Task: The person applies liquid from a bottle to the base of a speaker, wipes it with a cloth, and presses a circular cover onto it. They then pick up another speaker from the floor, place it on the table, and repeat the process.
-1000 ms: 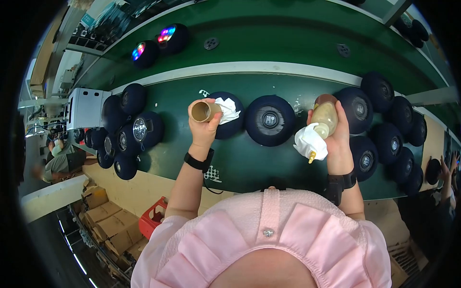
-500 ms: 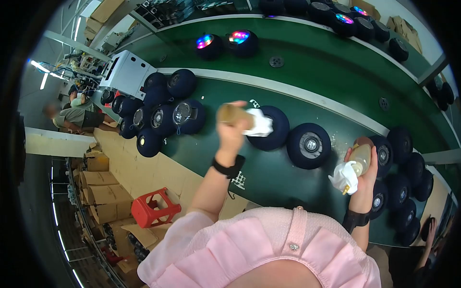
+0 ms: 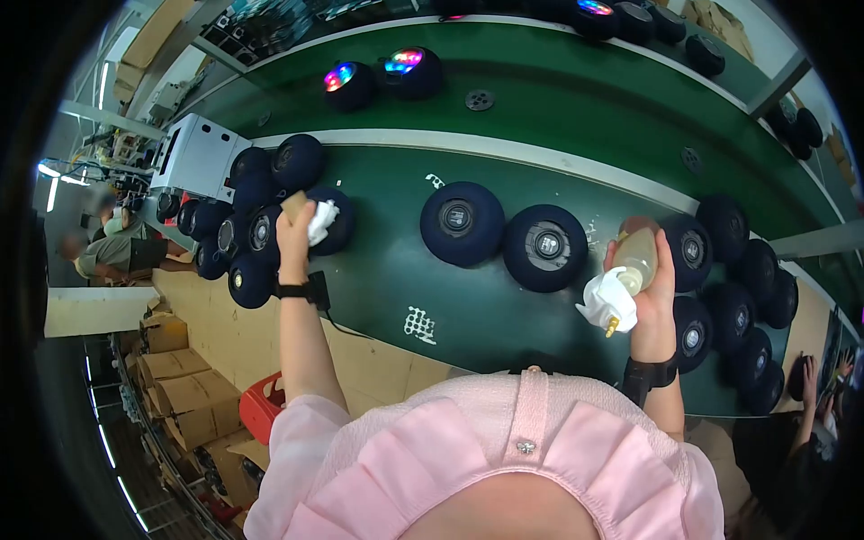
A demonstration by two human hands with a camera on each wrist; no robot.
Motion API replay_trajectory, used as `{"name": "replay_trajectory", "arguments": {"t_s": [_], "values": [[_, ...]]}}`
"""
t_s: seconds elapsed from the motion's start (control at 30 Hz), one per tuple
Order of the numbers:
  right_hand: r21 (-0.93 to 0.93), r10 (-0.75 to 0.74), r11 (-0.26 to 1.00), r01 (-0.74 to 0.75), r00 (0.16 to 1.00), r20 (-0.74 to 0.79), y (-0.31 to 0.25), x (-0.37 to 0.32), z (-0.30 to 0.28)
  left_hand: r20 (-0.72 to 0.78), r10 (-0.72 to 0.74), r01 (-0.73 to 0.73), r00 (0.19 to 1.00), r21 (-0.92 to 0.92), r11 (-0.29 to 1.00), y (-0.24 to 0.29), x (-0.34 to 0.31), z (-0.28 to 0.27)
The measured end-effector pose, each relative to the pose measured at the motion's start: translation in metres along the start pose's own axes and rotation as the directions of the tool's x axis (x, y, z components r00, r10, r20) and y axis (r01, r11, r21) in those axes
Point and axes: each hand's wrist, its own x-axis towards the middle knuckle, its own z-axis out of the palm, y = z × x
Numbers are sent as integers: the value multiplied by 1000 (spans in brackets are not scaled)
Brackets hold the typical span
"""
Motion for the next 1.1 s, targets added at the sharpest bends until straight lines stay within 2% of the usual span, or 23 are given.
{"name": "replay_trajectory", "arguments": {"t_s": [0.03,0.07,0.13,0.2,0.23,0.27,0.33,0.37,0.43,0.47,0.53,0.57,0.6,0.63,0.67,0.73,0.8,0.87,0.93,1.0,1.1], "values": [[2,8,1000,-8,1000,2,0,0,-1,-125,347,-259,930,448,856,-9,-11,11],[8,5,1000,-5,1000,1,-2,0,-3,-71,383,-295,921,512,807,7,-34,24],[50,27,998,-27,1000,-3,-9,2,-9,20,535,-398,845,692,602,31,-80,44],[43,10,999,-9,1000,-12,-15,1,-13,32,610,-463,792,684,564,32,-111,50],[33,-8,999,8,1000,-19,-17,0,-15,-10,613,-478,790,616,626,27,-123,47],[34,-6,999,7,1000,-24,-18,0,-15,-3,575,-447,818,624,641,23,-137,45],[8,-30,1000,30,999,37,-21,-1,-16,-117,547,-424,829,508,750,9,-160,41],[5,-31,1000,31,999,45,-19,-3,-12,-118,543,-418,831,510,751,8,-167,38],[-7,-23,1000,23,999,41,-19,3,-15,-300,281,-185,912,312,932,8,-178,33],[-19,-21,1000,21,999,41,-17,4,-14,-304,274,-176,912,315,933,5,-183,30],[-23,-1,1000,2,1000,26,-10,1,-6,-206,72,-60,976,63,996,-4,-190,28],[-22,12,1000,-12,1000,13,-6,0,-2,-174,10,12,985,125,992,-7,-197,30],[-24,12,1000,-12,1000,10,-4,0,-1,-174,6,16,985,124,992,-11,-202,35],[-32,30,999,-30,1000,4,-1,0,1,-167,-121,97,979,-146,985,-15,-206,42],[-39,49,998,-49,999,-4,1,0,1,-127,-241,172,962,-403,899,-18,-211,49],[-46,43,998,-44,999,-22,6,2,2,-123,-232,161,965,-423,892,-22,-207,66],[-50,54,997,-55,998,-17,8,2,4,-179,-96,37,979,-307,951,-28,-195,79],[-91,57,994,-56,998,8,5,5,0,-165,-18,-22,986,-233,972,-29,-183,89],[-111,63,992,-59,997,34,4,6,-2,-161,-117,55,980,-345,937,-15,-174,88],[-96,28,995,-27,1000,10,3,5,-2,-213,-68,-7,975,-334,943,-2,-167,73],[-108,8,994,-8,1000,-8,4,3,-2,-298,124,-292,946,-628,721,22,-149,57]]}}
